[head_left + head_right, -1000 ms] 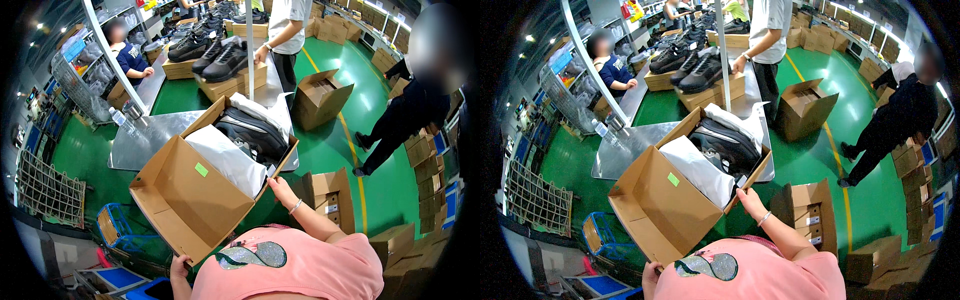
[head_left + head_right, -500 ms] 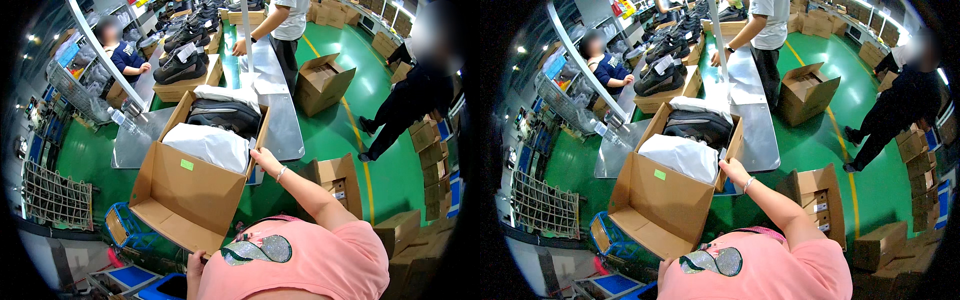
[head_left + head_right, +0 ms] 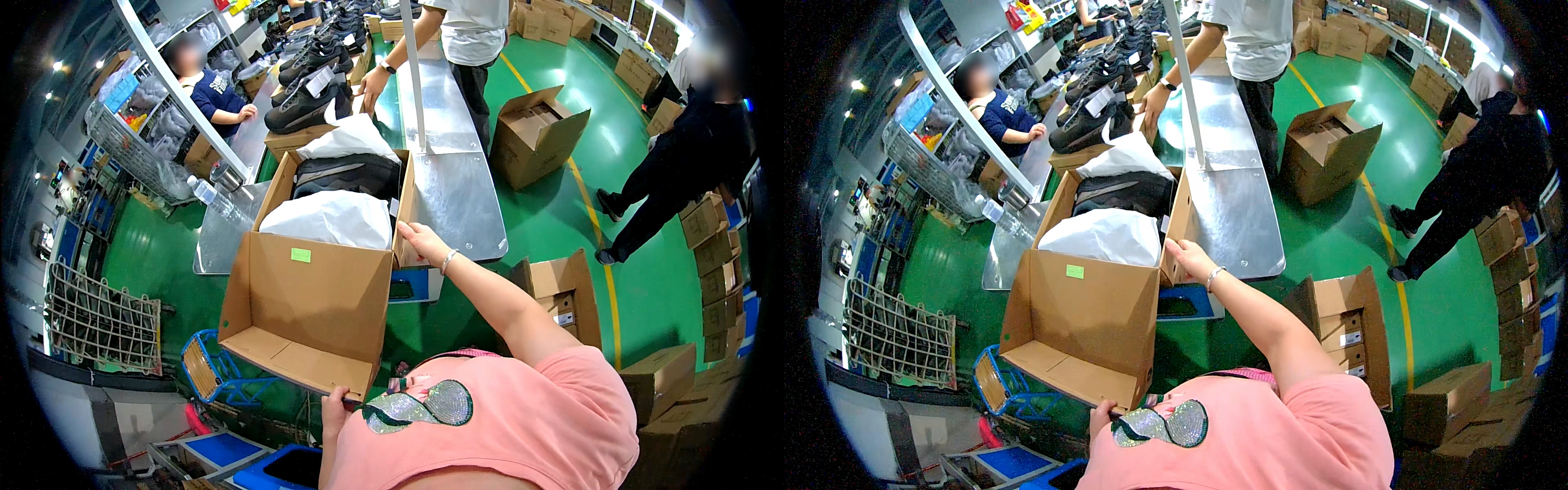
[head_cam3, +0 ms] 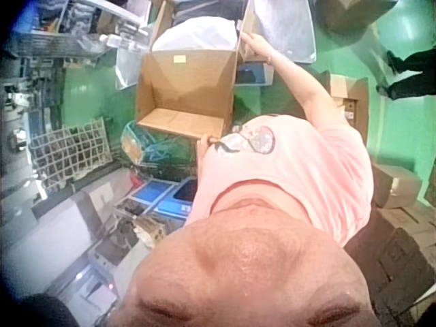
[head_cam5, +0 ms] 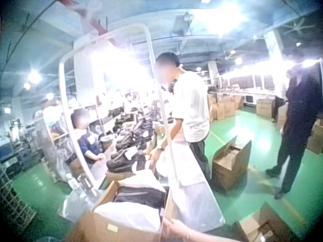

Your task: The person packs shoes into shoeboxes, including placing tissue paper inside, and then stacks the closed boxes into a larger cardboard shipping carton on the floor.

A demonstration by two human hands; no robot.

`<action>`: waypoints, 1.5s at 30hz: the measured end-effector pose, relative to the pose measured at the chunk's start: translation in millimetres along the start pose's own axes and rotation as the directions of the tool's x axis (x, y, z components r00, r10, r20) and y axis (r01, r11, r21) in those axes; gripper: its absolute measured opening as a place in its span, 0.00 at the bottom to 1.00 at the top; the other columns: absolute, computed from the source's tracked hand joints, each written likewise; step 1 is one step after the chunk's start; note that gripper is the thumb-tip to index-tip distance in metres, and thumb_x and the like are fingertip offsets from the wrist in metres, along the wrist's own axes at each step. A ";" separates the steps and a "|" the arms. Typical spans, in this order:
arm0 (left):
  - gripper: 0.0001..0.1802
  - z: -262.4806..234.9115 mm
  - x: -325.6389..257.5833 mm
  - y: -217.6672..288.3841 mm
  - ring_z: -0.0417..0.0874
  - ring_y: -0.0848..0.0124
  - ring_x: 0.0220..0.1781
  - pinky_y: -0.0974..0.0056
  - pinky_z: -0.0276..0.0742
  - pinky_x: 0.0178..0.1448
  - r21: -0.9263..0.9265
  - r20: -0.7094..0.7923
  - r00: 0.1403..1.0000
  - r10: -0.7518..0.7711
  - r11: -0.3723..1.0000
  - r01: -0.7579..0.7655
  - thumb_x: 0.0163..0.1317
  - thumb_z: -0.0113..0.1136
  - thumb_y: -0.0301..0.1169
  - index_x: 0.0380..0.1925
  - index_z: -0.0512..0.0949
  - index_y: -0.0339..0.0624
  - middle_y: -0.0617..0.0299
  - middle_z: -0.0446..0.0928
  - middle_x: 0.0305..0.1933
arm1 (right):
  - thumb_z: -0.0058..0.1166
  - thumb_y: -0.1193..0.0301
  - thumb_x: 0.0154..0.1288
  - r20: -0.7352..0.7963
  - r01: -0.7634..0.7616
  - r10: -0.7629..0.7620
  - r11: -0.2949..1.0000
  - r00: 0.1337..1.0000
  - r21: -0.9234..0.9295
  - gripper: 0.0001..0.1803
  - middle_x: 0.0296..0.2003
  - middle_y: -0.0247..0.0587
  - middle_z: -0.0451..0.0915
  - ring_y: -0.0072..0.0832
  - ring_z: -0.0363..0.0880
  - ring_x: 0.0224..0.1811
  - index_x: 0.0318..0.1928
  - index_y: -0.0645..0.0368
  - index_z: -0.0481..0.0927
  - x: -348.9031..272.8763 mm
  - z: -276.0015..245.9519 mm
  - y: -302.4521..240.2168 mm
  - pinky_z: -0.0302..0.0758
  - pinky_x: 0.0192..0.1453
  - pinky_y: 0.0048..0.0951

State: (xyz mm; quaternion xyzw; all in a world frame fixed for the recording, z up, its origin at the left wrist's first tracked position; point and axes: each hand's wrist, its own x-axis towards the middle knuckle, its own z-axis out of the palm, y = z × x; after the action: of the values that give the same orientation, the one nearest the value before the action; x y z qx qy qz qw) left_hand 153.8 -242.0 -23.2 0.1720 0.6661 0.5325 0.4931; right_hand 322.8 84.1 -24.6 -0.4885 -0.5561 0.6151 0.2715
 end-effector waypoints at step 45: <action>0.23 295.1 139.1 29.8 0.58 0.61 0.56 0.62 0.53 0.57 0.451 0.839 0.492 0.231 0.208 -0.868 0.54 0.49 0.32 0.49 0.59 0.33 0.49 0.59 0.53 | 0.43 0.68 0.51 -0.714 -0.581 0.689 0.633 0.121 0.512 0.17 0.33 0.50 0.74 0.36 0.73 0.32 0.42 0.62 0.69 -315.7 -110.3 410.4 0.69 0.38 0.29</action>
State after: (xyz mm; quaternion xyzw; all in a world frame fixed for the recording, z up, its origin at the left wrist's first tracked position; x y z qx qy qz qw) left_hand 329.7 33.3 -47.2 0.7957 0.5098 0.1829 0.2712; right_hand 626.8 -242.7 -309.3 -0.8997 -0.0367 0.3558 0.2500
